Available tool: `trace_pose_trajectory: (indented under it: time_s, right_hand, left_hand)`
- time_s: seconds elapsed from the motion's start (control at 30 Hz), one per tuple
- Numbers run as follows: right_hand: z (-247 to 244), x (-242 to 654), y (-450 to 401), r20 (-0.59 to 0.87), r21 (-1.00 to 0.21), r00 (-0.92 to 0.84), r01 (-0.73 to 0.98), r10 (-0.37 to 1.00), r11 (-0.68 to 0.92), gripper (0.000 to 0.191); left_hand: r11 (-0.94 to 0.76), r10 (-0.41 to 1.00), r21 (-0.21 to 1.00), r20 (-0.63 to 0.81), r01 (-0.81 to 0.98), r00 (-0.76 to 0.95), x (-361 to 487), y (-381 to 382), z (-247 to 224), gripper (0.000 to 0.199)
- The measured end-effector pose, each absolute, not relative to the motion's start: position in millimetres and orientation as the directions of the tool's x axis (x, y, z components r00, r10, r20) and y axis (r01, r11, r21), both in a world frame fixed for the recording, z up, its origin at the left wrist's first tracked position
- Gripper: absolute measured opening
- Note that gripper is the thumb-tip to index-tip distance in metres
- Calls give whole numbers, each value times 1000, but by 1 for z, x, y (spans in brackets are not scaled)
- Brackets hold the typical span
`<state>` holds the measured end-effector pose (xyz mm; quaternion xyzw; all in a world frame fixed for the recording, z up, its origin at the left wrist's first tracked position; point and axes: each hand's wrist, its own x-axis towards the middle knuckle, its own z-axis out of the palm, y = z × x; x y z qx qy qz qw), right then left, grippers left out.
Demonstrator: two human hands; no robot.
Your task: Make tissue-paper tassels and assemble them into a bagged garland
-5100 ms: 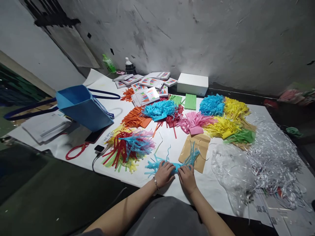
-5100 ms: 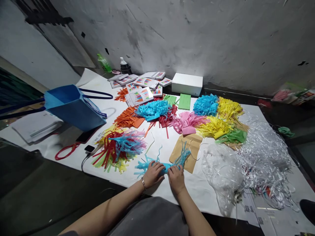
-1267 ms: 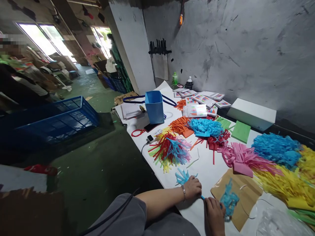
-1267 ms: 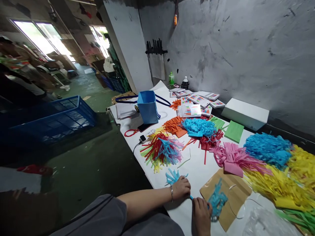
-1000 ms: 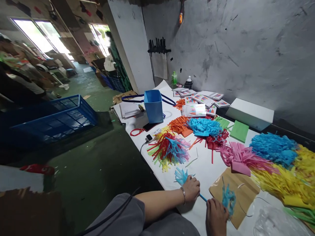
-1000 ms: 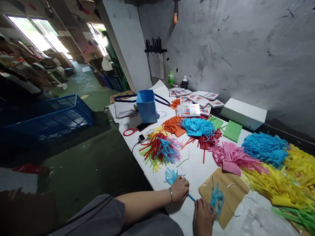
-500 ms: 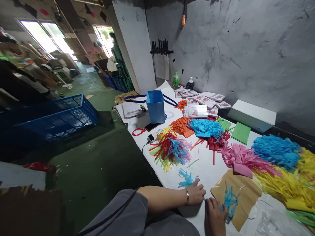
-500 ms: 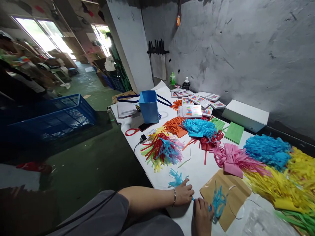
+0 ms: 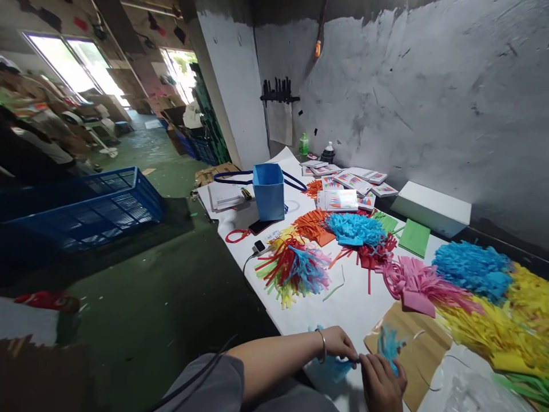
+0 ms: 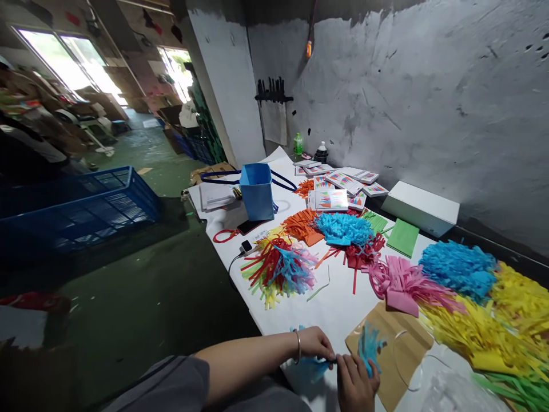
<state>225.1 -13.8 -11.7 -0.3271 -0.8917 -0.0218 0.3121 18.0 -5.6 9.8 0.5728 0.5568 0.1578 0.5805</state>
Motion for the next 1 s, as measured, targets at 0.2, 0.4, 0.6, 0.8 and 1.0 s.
trace_pose_trajectory:
  time_s: [0.2, 0.4, 0.6, 0.8, 1.0]
  right_hand:
    - [24, 224, -28, 497, -525, -354, 604, 792, 599, 25]
    - [75, 199, -58, 270, -866, 0, 437, 963, 243, 29]
    - [93, 215, -63, 440, -762, 19, 536, 898, 363, 24]
    - [100, 252, -79, 439, -691, 90, 670, 894, 272, 31]
    - [85, 297, -99, 159, -879, 283, 476, 946, 5, 20]
  left_hand:
    - [441, 822, 897, -421, 40, 384, 29, -21, 48, 68]
    - [411, 911, 857, -371, -312, 181, 59, -31, 87, 52]
    - [353, 887, 934, -315, -58, 337, 72, -25, 120, 39]
    - [-201, 879, 918, 16, 341, 477, 113, -17, 134, 23]
    - [-258, 834, 874, -13, 411, 551, 184, -17, 128, 25]
